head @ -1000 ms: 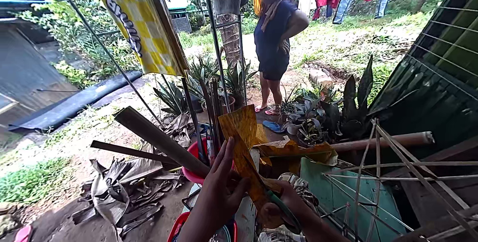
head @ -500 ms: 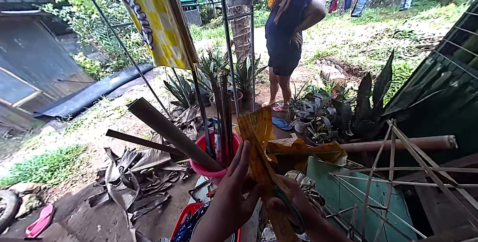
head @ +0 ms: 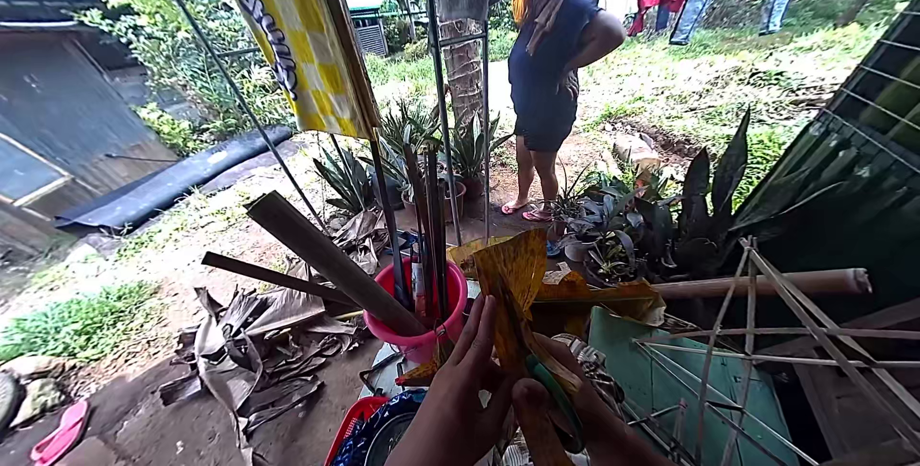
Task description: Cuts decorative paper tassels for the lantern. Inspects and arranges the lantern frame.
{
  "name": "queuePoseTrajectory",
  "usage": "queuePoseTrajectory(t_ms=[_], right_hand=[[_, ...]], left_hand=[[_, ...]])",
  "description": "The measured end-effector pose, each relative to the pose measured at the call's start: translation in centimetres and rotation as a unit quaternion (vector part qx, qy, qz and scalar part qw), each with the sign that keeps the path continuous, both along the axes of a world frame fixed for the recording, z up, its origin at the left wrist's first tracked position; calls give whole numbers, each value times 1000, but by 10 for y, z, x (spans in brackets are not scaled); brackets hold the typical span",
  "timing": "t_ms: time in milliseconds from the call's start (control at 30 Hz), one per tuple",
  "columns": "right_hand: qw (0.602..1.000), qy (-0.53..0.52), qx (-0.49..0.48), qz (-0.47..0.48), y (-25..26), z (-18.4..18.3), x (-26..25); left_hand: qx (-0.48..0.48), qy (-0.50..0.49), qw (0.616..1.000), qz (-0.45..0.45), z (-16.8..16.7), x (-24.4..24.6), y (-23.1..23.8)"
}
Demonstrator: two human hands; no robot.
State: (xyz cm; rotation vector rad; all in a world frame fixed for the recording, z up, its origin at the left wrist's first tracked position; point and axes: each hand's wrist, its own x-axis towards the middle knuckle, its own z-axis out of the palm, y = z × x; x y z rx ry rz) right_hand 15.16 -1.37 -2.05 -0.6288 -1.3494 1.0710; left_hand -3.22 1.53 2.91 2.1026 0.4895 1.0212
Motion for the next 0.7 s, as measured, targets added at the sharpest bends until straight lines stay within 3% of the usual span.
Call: queuePoseTrajectory(t_ms=[433, 700], right_hand=[[1000, -9, 5, 0, -3, 9, -5], [997, -45, 56, -36, 1, 9, -7]], left_hand=[[29, 8, 999, 31, -7, -5, -19], [38, 2, 998, 40, -9, -7, -24]])
